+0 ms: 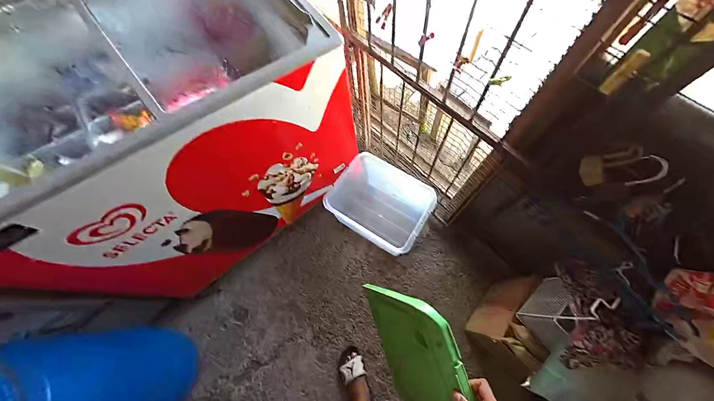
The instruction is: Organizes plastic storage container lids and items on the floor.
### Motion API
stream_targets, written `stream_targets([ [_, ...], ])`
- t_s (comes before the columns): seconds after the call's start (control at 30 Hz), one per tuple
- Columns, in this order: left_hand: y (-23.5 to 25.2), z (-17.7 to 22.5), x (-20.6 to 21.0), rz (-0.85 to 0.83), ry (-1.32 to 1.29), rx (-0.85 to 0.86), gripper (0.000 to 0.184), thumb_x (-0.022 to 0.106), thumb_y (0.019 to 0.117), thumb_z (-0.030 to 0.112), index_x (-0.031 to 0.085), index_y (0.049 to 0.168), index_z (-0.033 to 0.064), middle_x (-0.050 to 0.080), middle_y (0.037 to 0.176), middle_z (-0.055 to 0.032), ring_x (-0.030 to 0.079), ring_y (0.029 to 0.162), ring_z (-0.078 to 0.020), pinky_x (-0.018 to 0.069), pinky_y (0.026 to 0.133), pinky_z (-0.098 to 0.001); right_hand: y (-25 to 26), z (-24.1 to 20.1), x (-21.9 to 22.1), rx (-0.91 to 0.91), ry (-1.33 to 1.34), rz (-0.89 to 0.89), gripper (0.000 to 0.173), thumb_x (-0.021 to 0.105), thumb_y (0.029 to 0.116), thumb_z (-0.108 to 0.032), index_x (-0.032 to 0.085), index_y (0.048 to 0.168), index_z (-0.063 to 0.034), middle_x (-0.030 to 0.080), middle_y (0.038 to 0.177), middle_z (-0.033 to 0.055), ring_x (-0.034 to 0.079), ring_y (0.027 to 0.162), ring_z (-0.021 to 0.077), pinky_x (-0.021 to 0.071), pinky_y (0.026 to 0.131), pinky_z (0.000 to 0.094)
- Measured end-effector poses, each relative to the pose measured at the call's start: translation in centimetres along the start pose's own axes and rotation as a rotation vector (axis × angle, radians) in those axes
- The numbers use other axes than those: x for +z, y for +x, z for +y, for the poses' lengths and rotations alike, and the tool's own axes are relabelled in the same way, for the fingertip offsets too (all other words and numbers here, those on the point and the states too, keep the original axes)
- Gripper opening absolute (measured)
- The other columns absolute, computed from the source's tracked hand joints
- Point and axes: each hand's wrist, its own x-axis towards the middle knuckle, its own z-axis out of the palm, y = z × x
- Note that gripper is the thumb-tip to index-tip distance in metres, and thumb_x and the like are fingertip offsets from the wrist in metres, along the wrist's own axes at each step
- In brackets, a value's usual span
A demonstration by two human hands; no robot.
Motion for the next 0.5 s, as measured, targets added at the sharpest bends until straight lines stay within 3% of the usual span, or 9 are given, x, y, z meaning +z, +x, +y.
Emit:
stream_targets([
  [0.1, 3.3, 4.1, -7.7, 0.228, -0.084, 0.06, 0.043, 0.044, 0.1105, 0.023, 0.051, 0.142, -0.0058, 0.055, 0.14, -0.0302, 0.056, 0.126, -0.0441, 0.0446, 0.105, -0.0581, 2.6, -4.4, 2.0, -0.029, 0.279, 0.045, 0.021, 0.064, 0.0956, -0.013, 0.059, 0.111, -0.0003, 0.07, 0.087, 0.0028, 0.069, 0.076, 0.0072, 0.0598, 0.071, 0.0255],
  [0.2, 6.2, 8.9, -13.4, 0.366, -0.209, 0.092, 0.057, 0.031, 0.1123, 0.038, 0.042, 0.15, -0.0033, 0.043, 0.152, -0.0301, 0.042, 0.14, -0.0465, 0.036, 0.111, -0.0631, 5.1, -7.6, 2.5, -0.023, 0.554, 0.088, 0.012, 0.058, 0.0974, -0.007, 0.056, 0.109, -0.0039, 0.071, 0.086, 0.0012, 0.071, 0.074, 0.009, 0.0623, 0.069, 0.027],
  [0.3, 8.7, 14.1, -17.2, 0.442, -0.27, 0.155, 0.069, 0.018, 0.1106, 0.049, 0.038, 0.153, -0.0021, 0.035, 0.159, -0.0272, 0.031, 0.149, -0.0421, 0.0254, 0.116, -0.064, 8.5, -8.1, 2.1, -0.022, 0.722, 0.112, 0.014, 0.059, 0.0986, -0.016, 0.058, 0.11, -0.0081, 0.073, 0.089, 0.0003, 0.073, 0.077, 0.0094, 0.0634, 0.071, 0.0285],
  [0.37, 9.8, 18.4, -18.3, 0.437, -0.299, 0.207, 0.072, 0.01, 0.1106, 0.047, 0.039, 0.152, -0.0046, 0.04, 0.155, -0.0285, 0.037, 0.144, -0.0392, 0.0286, 0.114, -0.0586, 11.4, -7.3, 1.6, 0.019, 0.806, 0.129, 0.02, 0.063, 0.0968, -0.022, 0.059, 0.112, -0.0091, 0.075, 0.092, 0.0012, 0.074, 0.08, 0.0103, 0.0636, 0.074, 0.0292],
  [0.43, 10.8, 22.5, -18.8, 0.427, -0.315, 0.238, 0.079, 0.0, 0.1082, 0.051, 0.041, 0.149, -0.0037, 0.051, 0.146, -0.0259, 0.053, 0.132, -0.0294, 0.043, 0.109, -0.0479, 14.9, -6.6, 1.4, 0.078, 0.871, 0.136, 0.025, 0.063, 0.0951, -0.023, 0.058, 0.115, -0.0086, 0.075, 0.096, 0.0033, 0.075, 0.082, 0.0118, 0.0639, 0.075, 0.0308],
  [0.5, 12.4, 26.0, -19.1, 0.41, -0.396, 0.286, 0.083, -0.003, 0.1063, 0.053, 0.04, 0.149, -0.0031, 0.055, 0.142, -0.0225, 0.059, 0.125, -0.0222, 0.0476, 0.106, -0.0409, 19.4, -6.2, 1.2, 0.132, 0.898, 0.143, 0.029, 0.062, 0.0957, -0.025, 0.056, 0.119, -0.008, 0.074, 0.098, 0.0039, 0.074, 0.086, 0.0127, 0.0635, 0.078, 0.0315],
])
